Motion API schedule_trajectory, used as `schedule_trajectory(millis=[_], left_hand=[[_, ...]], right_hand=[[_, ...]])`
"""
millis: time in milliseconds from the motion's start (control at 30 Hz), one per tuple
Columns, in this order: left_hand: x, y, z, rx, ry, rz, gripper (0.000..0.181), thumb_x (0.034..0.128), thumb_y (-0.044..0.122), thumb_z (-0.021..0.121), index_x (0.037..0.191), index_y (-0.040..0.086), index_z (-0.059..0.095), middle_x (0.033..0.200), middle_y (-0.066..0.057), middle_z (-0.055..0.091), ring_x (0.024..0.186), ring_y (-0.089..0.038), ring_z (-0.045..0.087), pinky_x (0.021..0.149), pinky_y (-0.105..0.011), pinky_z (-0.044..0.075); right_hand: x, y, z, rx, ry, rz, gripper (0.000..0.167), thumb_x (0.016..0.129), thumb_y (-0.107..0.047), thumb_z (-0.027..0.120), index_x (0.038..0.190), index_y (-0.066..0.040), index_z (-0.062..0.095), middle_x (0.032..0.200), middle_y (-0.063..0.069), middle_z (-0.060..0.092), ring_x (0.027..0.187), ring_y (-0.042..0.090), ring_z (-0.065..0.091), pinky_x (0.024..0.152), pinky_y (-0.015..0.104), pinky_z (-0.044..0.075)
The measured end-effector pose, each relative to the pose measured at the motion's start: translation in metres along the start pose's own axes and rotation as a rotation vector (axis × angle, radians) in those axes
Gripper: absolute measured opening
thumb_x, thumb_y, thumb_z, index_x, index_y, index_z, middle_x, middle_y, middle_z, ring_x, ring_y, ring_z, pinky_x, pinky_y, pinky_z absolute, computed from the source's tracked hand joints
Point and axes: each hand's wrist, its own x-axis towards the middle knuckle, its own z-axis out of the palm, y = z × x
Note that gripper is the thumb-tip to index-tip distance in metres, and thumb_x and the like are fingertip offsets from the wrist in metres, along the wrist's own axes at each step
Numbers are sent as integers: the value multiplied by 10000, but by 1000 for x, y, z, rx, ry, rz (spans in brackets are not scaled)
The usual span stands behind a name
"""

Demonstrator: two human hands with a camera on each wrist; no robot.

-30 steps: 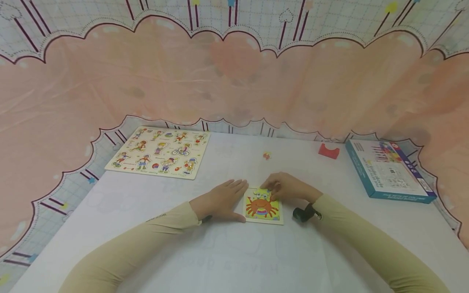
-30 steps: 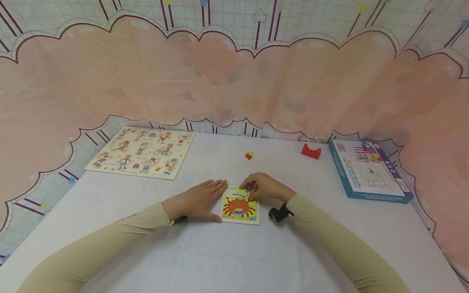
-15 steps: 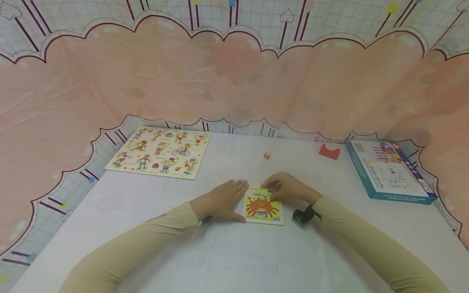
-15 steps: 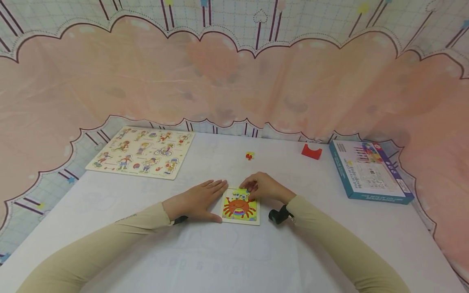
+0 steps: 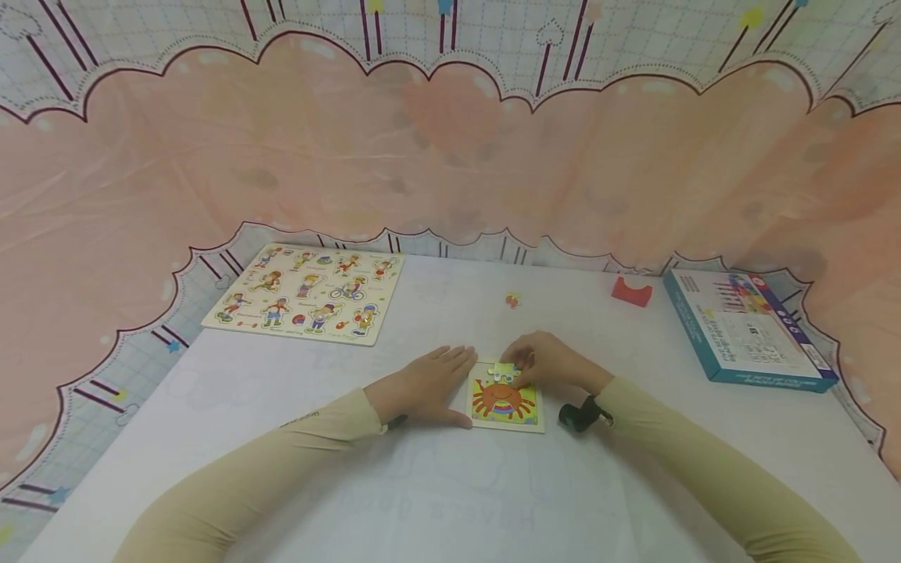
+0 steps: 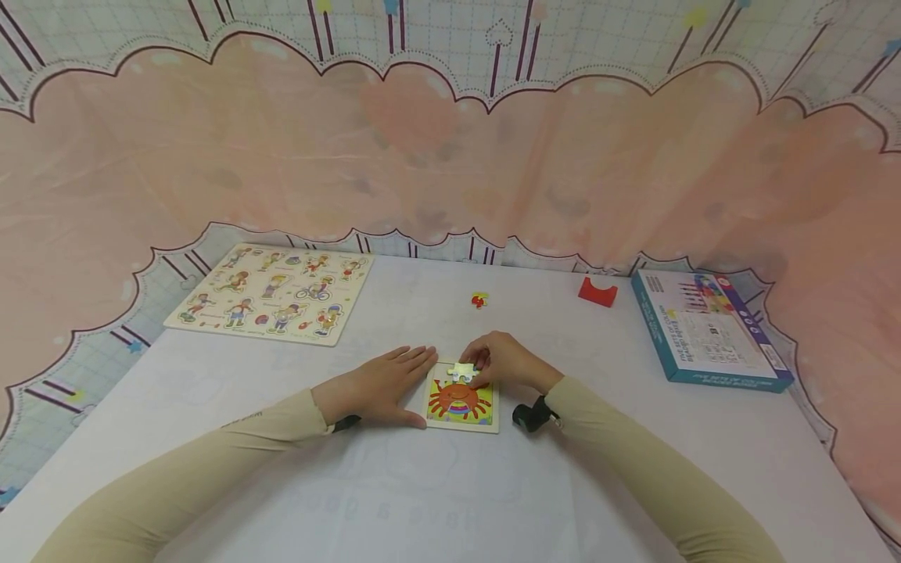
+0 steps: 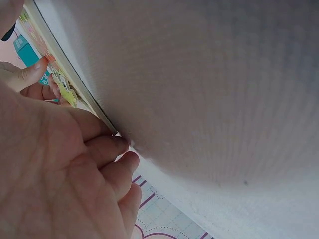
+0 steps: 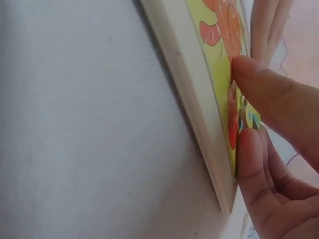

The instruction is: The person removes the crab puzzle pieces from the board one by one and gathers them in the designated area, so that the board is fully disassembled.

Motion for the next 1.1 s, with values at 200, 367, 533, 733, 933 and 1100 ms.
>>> schedule_trajectory(millis=[200, 367, 533, 733, 933, 1100], left_hand=[[1, 0, 1, -1, 2, 3, 1019, 802, 695, 526, 1509, 66, 150, 1588, -78, 138, 1472, -217, 139, 1218, -357, 117], [1, -1, 3, 3, 4, 3, 1017, 805, 699, 517, 1511, 70, 142, 1588, -76, 130, 1472, -217, 133, 1219, -357, 114], [2, -1, 4, -1, 10, 4, 1019, 803, 699, 522, 1511, 71, 143, 1588, -75, 133, 1472, -215, 137, 1218, -354, 117], [1, -1, 3, 3, 14, 4, 1018, 804, 696, 524, 1510, 67, 147, 1588, -76, 139, 1472, -216, 140, 1218, -350, 119], [-1, -1, 1, -9, 17, 12, 1016, 807, 687, 527, 1505, 48, 156, 1586, -90, 142, 1470, -226, 147, 1218, -351, 126], [-2, 0, 1, -6, 16, 12, 1019, 804, 693, 526, 1505, 51, 159, 1586, -88, 145, 1470, -224, 149, 1218, -353, 130]], right_hand=[[0, -3, -1, 8, -4, 39, 350, 736, -181, 802, 1061, -94, 707, 912, 12, 661, 797, 140, 542, 724, 232, 512], [2, -5, -1, -22, -18, 64, 354, 740, -200, 799, 1069, -101, 712, 908, 11, 656, 795, 140, 537, 720, 232, 509], [3, -4, -1, -28, -22, 84, 336, 742, -206, 799, 1052, -110, 710, 870, 5, 640, 793, 146, 534, 716, 228, 500], [4, 1, 0, -7, -12, 75, 311, 745, -216, 798, 1024, -115, 706, 854, 1, 634, 791, 142, 538, 717, 223, 501], [0, 7, -1, 26, 2, 11, 327, 749, -233, 793, 1040, -115, 703, 880, -7, 649, 804, 138, 541, 740, 238, 492], [-4, 13, -8, 50, 39, 23, 352, 766, -280, 777, 1087, -161, 694, 990, -22, 675, 877, 142, 564, 827, 294, 515]])
